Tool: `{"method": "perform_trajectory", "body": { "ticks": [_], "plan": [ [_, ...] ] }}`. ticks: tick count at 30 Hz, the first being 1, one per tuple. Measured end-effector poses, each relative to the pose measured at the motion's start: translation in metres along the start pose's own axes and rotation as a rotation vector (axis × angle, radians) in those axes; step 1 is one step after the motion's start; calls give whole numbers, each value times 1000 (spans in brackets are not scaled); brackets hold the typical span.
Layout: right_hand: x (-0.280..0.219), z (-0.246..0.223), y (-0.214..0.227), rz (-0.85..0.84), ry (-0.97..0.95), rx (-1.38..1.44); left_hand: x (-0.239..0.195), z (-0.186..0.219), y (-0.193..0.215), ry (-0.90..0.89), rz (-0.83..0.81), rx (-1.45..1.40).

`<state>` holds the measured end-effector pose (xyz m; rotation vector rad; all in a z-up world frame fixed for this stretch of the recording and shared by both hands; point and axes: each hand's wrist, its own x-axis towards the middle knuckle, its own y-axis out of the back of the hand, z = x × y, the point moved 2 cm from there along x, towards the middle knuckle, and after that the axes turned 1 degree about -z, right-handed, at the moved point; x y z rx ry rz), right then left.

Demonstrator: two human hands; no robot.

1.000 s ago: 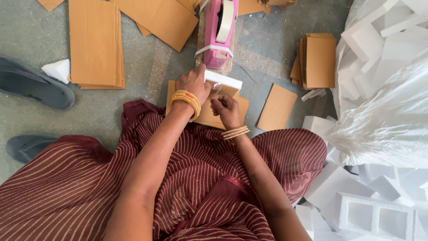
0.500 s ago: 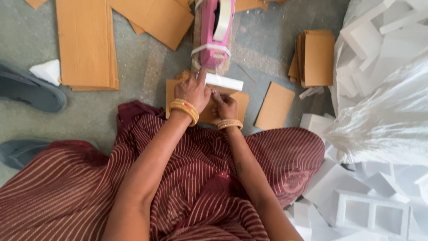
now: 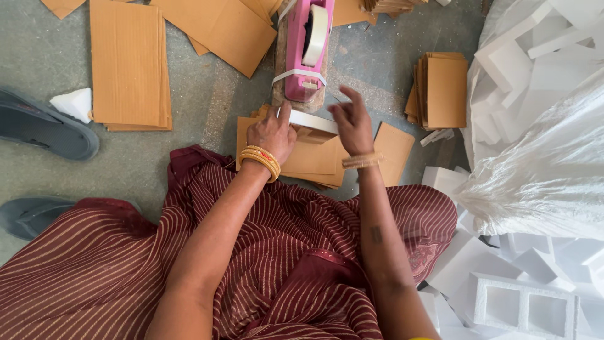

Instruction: The person tapes together flat cardboard pieces and white foam blocks by hand using a tape dispenser.

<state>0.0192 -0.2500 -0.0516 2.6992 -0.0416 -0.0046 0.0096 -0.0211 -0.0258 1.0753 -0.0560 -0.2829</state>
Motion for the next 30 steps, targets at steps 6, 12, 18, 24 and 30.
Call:
{"method": "perform_trajectory", "body": {
  "ticks": [6, 12, 18, 24, 30],
  "plan": [
    [55, -20, -33, -353, -328, 343, -4, 1, 2, 1, -25, 14],
    [69, -12, -42, -299, -418, 499, 0, -4, -7, -2, 1, -32],
    [43, -20, -41, -291, -446, 271, -12, -5, -9, -9, -53, -36],
    [-14, 55, -39, -314, -498, 250, -65, -14, -27, -349, 336, 52],
    [11, 112, -60, -264, -379, -16, -53, -8, -23, -402, 378, 56]
  ]
}}
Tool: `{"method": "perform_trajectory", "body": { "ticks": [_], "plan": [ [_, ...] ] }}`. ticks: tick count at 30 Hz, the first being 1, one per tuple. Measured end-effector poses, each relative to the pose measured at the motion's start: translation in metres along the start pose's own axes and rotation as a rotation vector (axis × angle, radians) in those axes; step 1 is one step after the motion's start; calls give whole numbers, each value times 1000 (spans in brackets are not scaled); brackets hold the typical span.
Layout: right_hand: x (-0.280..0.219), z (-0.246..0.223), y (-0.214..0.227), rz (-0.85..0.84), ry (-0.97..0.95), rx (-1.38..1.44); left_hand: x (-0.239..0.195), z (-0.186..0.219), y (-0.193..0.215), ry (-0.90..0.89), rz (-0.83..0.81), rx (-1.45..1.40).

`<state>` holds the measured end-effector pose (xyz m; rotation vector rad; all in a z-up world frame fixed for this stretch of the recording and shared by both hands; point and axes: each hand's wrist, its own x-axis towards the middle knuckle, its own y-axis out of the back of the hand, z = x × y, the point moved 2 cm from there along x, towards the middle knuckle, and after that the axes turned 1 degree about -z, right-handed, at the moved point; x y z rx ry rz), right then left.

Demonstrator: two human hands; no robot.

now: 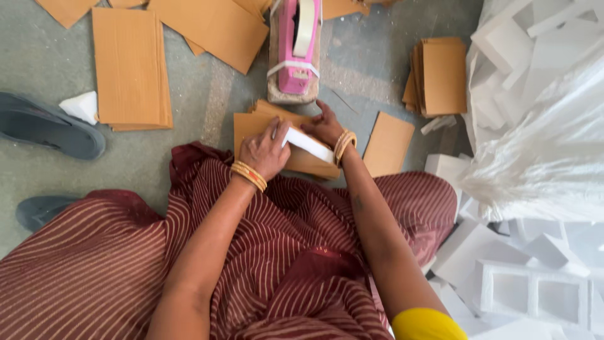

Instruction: The person tapes together flat cardboard pieces and white foam blocks by hand using a tape dispenser.

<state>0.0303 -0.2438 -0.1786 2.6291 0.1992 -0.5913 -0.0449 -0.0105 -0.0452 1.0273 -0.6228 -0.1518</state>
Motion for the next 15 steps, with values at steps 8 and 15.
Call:
{"method": "perform_trajectory", "body": {
  "ticks": [8, 15],
  "plan": [
    [-70, -35, 42, 97, 201, 583, 40, -32, 1, 366, -221, -151],
    [-94, -109, -2, 362, 394, 0, 55, -37, 2, 441, -320, -140]
  ]
}}
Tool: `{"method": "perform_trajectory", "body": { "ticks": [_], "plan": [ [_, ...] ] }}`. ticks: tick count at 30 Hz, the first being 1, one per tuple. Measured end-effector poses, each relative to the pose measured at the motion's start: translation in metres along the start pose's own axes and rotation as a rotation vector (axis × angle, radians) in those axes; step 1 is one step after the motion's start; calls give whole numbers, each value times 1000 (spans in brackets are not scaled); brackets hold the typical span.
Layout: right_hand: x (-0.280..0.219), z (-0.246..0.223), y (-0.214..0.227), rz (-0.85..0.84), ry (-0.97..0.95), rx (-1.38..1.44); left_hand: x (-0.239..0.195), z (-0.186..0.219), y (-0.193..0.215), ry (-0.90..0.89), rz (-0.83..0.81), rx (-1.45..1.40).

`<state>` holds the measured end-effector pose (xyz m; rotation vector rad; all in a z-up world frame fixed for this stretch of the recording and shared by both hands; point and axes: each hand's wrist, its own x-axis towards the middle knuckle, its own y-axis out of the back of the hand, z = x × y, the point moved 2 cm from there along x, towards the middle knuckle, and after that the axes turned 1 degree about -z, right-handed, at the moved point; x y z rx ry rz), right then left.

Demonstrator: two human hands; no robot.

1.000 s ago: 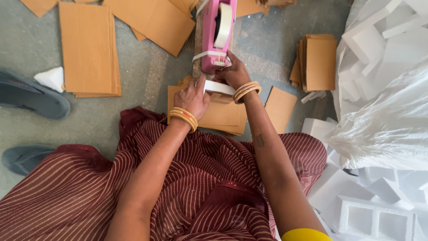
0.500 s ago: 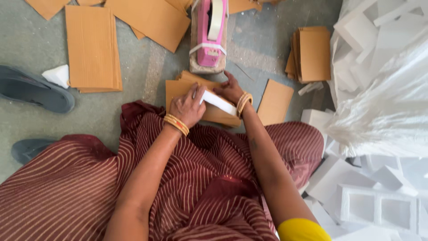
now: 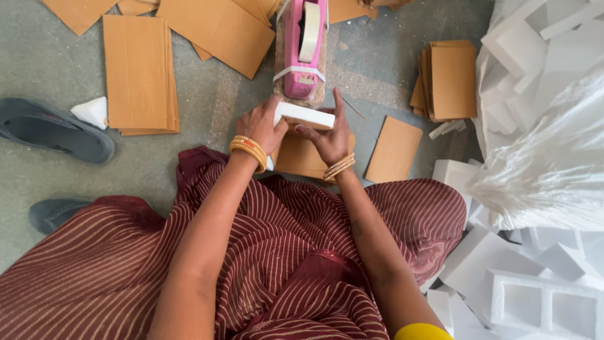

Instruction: The person tapes together flat cardboard pieces and white foam blocks by hand using a tape dispenser.

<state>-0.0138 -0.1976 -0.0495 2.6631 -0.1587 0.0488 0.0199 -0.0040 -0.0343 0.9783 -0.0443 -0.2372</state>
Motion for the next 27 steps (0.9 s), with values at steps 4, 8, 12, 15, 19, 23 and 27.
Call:
{"method": "perform_trajectory", "body": {
  "ticks": [4, 8, 12, 15, 19, 23, 27],
  "plan": [
    [-3, 8, -10, 77, -2, -81, -6, -6, -1, -9, 12, -45],
    [-5, 26, -10, 30, -32, -186, -4, 1, 0, -27, 40, -5],
    [-9, 29, -8, 30, 63, -553, -13, -3, 3, -5, 58, -88],
    [-8, 20, 1, -84, 76, -232, -24, -25, 7, 106, 126, -223],
    [9, -7, 29, -301, 3, 314, -21, -48, 9, 144, 152, -738],
    [15, -44, 62, -265, 39, 191, -9, -55, 17, 92, -50, -1099],
    [7, -83, 85, -121, 61, 205, -8, -59, 31, 200, -150, -1228]
  ]
}}
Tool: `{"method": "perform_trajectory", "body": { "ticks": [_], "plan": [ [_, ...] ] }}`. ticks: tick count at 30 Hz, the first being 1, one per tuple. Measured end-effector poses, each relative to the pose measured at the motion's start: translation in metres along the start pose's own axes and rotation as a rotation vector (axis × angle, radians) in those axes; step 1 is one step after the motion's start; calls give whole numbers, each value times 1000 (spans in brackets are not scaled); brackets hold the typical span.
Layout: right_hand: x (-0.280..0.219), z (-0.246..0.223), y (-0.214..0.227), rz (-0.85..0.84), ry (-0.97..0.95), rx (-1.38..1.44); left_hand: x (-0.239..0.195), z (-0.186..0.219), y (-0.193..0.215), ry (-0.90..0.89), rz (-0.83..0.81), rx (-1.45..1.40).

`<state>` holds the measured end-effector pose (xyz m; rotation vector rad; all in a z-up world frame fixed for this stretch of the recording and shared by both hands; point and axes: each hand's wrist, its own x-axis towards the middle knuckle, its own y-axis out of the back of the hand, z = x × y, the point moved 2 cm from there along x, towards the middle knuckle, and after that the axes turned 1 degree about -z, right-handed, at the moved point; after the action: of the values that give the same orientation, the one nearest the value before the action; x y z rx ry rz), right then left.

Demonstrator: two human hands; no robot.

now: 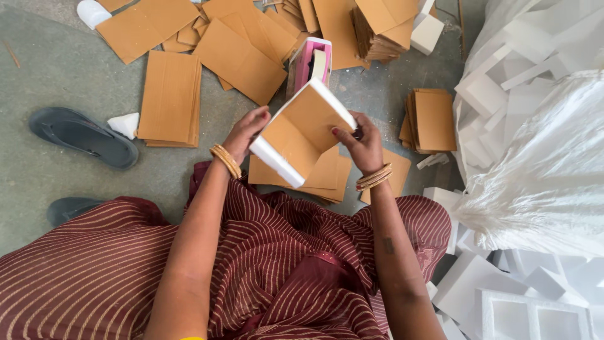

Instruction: The person tapes together flat cardboard pieces and white foam blocks by hand using a tape dispenser.

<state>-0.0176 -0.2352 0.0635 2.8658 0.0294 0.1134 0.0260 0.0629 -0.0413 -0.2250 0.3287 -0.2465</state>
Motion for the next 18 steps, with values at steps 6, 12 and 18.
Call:
{"method": "perform_trajectory", "body": {
  "ticks": [6, 12, 18],
  "plan": [
    [-8, -75, 19, 255, 262, -460, -12, -24, 16, 206, 82, 119],
    [0, -106, 29, 335, 333, -628, -9, -83, 19, 314, 142, 375],
    [10, -118, 31, 382, 350, -671, 12, -128, 18, 149, 81, 427]
  ]
}}
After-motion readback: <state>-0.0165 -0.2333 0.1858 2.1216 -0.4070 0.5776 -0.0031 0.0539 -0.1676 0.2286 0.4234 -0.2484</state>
